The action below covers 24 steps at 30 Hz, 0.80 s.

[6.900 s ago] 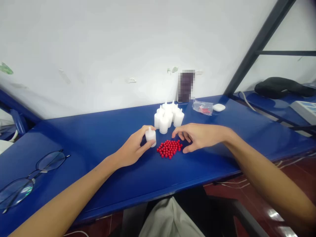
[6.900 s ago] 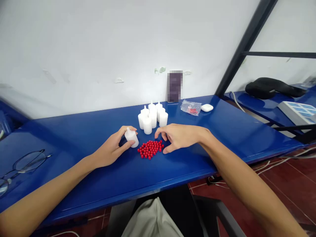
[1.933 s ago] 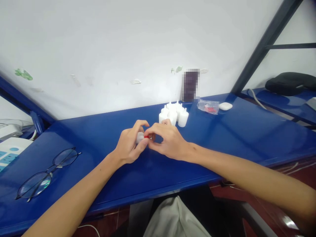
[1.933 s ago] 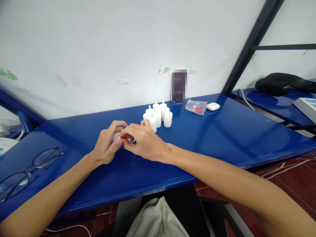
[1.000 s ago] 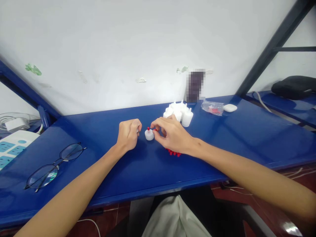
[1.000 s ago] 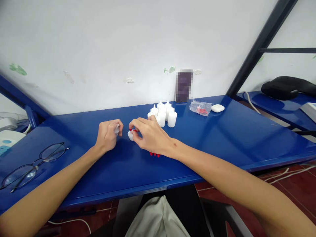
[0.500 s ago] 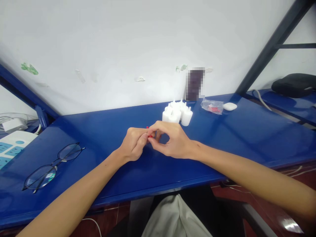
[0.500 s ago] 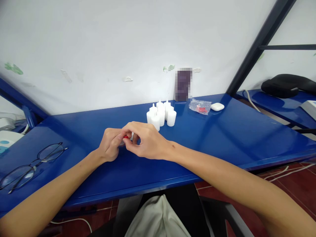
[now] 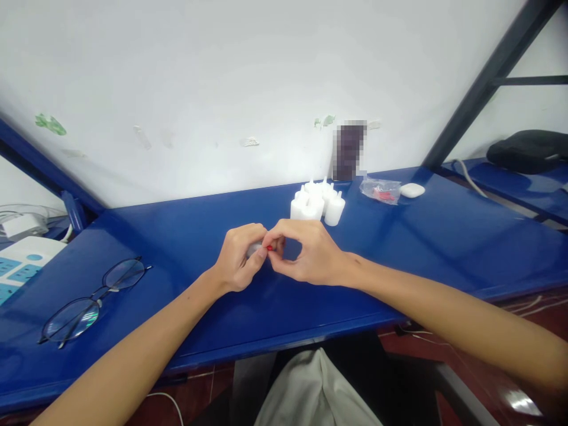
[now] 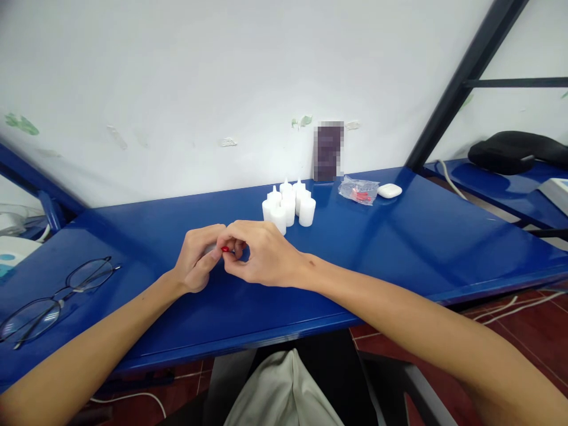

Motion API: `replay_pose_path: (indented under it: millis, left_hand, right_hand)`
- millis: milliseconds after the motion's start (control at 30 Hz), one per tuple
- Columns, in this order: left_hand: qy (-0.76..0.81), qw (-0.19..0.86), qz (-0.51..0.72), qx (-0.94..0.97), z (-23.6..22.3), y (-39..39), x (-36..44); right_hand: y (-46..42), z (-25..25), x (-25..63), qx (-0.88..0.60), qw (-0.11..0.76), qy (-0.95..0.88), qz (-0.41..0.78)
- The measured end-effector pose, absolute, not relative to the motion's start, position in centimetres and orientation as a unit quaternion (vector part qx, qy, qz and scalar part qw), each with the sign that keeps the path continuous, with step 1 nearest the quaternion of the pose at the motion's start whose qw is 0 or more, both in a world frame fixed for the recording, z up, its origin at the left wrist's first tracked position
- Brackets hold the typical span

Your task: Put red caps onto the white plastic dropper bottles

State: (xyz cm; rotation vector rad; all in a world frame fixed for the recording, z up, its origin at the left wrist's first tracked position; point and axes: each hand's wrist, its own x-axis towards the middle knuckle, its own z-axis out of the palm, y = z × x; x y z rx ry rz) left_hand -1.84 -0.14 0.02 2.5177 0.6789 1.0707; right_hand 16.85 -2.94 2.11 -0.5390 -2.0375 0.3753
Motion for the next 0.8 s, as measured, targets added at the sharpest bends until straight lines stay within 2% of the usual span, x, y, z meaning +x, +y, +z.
replay_pose_path:
  millis: [333,533,800]
  left_hand:
    - [0.234,0.186,0.366,0.881,0.1,-0.7,-1.5]
    - [0.257,0.200,0.406,0.854,0.6,-1.0,-1.4]
    - [0.261,0.217,0.411,0.846,0.7,-1.3,-1.4]
  right_hand:
    - [-2.5,1.1,16.9,-0.199,0.464,-0.852,0.137]
    - [-2.4,1.4,16.9,-0.252,0.467,-0.844,0.078]
    - [-2.5,1.3,16.7,-0.261,0.444,-0.847,0.131]
